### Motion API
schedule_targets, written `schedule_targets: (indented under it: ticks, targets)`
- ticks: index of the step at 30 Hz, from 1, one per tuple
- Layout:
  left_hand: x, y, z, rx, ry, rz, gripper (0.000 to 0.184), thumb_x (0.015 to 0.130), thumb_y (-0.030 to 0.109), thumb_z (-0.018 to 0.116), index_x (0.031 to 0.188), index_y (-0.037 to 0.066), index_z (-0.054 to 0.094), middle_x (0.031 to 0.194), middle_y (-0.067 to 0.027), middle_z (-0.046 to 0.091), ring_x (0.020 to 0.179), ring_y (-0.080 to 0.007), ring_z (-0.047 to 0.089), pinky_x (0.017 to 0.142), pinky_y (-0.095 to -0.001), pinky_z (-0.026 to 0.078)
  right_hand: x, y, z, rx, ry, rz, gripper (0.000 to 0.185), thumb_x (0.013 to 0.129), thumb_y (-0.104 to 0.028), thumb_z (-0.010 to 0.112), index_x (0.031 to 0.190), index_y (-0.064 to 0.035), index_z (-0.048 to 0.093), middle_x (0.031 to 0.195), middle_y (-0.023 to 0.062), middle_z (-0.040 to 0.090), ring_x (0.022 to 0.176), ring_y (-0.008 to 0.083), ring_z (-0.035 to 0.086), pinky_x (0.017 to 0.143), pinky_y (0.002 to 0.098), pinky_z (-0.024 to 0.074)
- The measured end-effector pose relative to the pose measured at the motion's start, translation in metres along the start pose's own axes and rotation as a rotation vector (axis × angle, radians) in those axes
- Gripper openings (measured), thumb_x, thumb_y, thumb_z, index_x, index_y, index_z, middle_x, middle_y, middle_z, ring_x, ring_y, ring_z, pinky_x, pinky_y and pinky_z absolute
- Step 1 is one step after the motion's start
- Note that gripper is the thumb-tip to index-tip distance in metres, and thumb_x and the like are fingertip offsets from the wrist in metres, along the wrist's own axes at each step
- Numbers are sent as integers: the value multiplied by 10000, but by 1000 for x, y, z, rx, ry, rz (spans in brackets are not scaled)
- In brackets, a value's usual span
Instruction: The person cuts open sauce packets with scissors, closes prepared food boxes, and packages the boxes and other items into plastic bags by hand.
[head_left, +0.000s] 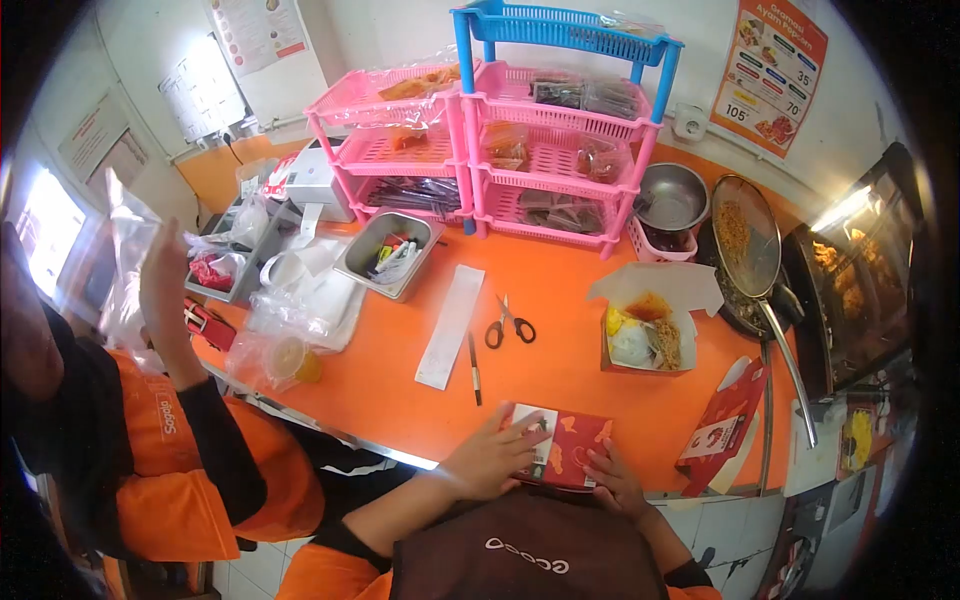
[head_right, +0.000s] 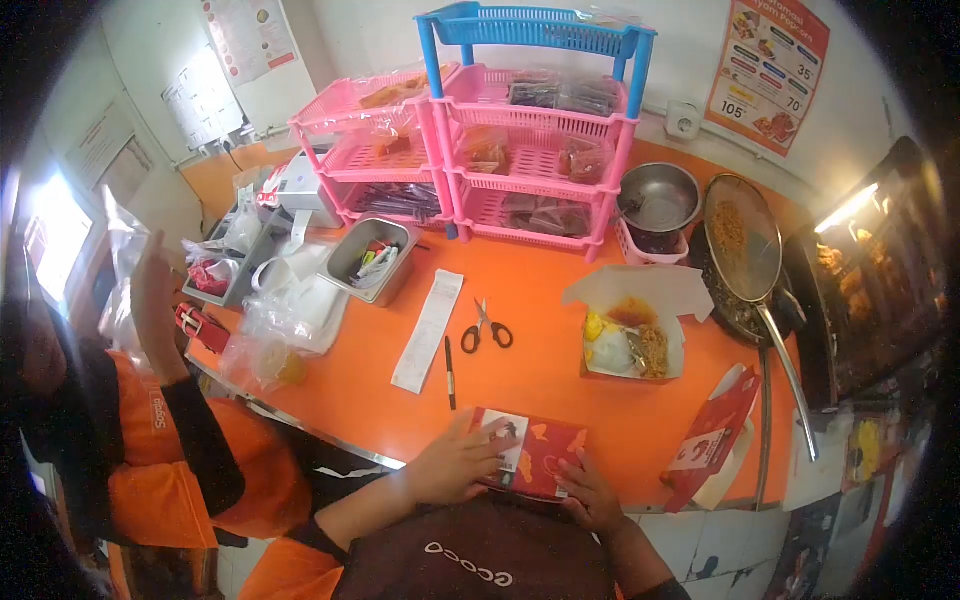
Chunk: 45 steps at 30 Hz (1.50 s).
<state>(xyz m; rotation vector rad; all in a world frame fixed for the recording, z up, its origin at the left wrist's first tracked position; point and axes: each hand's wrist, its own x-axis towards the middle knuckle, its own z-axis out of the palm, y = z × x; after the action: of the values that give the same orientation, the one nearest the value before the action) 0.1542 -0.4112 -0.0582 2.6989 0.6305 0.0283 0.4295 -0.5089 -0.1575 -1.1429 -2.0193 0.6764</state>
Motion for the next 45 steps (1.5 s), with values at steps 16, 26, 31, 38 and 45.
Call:
schedule_targets:
  ticks: [16,26,31,38,45]
  targets:
    - [26,-28,8,61,-100,-250,947,542,333,688,1382,197,272,1180,-199,399,1124,-339,386,885,-477,322,99,29,-14,-316,614,293,325,727,-84,639,1037,-19,569,1034,144,550,997,300,517,855,374,423]
    - [19,-25,21,96,74,-138,888,512,313,698,1329,191,371,1203,-212,392,1114,-347,395,871,-451,304,126,-10,8,-161,306,-45,369,723,-127,622,1065,-9,547,1065,167,525,1015,339,491,889,414,389]
    - [35,-22,27,246,-10,-201,853,565,394,690,1313,152,360,1225,-250,364,1132,-368,379,867,-477,305,123,-4,31,-414,269,-22,385,744,-166,611,1080,7,535,1117,199,502,1060,361,470,903,454,366]
    - [35,-24,3,-92,-93,-388,1062,496,336,730,1403,231,189,1127,-237,401,1053,-378,438,837,-471,356,125,12,-11,-507,480,147,427,716,-159,622,1102,-9,515,1130,191,492,1065,356,457,897,461,361]
    - [-27,-89,-69,119,91,-535,1089,440,392,742,1393,225,243,1150,-222,400,1050,-388,416,890,-487,327,115,26,-11,-694,302,324,275,701,-89,606,966,-20,583,902,134,551,886,311,516,765,434,407]
